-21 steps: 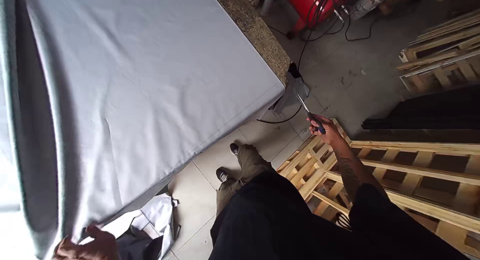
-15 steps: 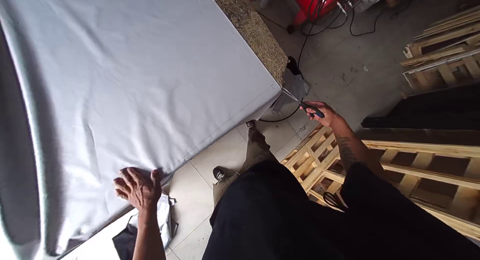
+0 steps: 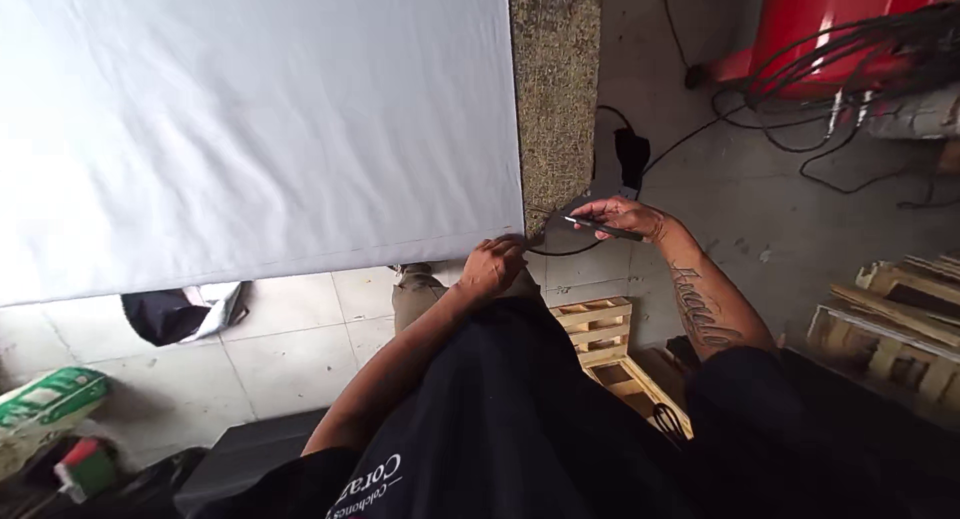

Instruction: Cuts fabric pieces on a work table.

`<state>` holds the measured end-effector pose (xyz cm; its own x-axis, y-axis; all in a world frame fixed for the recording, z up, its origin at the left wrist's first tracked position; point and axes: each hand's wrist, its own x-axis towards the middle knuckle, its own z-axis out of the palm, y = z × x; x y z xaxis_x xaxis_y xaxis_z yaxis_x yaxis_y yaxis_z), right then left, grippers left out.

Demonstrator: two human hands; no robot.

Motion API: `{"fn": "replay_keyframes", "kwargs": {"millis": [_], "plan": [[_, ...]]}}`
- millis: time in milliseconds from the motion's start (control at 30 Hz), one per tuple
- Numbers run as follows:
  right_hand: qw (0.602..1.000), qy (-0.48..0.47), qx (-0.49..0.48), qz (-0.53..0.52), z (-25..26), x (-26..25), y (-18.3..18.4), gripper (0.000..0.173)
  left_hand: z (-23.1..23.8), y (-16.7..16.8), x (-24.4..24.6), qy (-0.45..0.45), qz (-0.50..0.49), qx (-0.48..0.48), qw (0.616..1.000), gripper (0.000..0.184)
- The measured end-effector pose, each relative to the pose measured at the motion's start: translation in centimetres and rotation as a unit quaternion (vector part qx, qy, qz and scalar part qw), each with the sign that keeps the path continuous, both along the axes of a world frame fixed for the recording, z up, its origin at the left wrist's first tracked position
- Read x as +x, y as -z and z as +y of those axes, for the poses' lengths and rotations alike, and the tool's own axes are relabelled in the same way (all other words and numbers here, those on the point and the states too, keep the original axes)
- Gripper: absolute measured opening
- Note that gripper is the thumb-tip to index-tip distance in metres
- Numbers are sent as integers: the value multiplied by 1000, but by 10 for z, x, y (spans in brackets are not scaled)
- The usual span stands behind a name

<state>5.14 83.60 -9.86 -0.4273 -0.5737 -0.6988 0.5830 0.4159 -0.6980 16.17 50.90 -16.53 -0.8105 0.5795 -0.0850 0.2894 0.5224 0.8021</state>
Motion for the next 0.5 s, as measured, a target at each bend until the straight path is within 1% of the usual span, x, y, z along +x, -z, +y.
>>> {"fn": "replay_keyframes", "kwargs": {"millis": [33, 67, 100, 167, 200, 267, 367, 433, 500], "plan": [[1000, -13, -10, -1, -5, -7, 2, 53, 15, -5, 0, -58, -16, -2, 998, 34], [1000, -24, -20, -4, -9, -13, 4, 52, 24, -10, -3, -103, -46, -27, 993, 39], [999, -35, -26, -7, -12, -17, 4, 51, 29, -14, -8, -124, -90, -69, 986, 46], [998, -50, -22, 10, -12, -23, 3, 51, 31, -20, -22, -121, -198, -145, 962, 58], [998, -48, -28, 15, -6, -25, 0, 53, 31, -20, -25, -121, -227, -163, 953, 60], [999, -36, -32, 16, 14, -35, -6, 58, 31, -20, -27, -141, -242, -174, 944, 62], [996, -84, -1, 4, 32, -50, -3, 55, 35, -20, -23, -165, -244, -188, 937, 63], [993, -121, -10, -10, 21, -53, 9, 54, 42, -21, -23, -174, -251, -202, 931, 66], [988, -147, -35, -17, -7, -52, 18, 54, 46, -22, -23, -186, -256, -213, 924, 70]]}}
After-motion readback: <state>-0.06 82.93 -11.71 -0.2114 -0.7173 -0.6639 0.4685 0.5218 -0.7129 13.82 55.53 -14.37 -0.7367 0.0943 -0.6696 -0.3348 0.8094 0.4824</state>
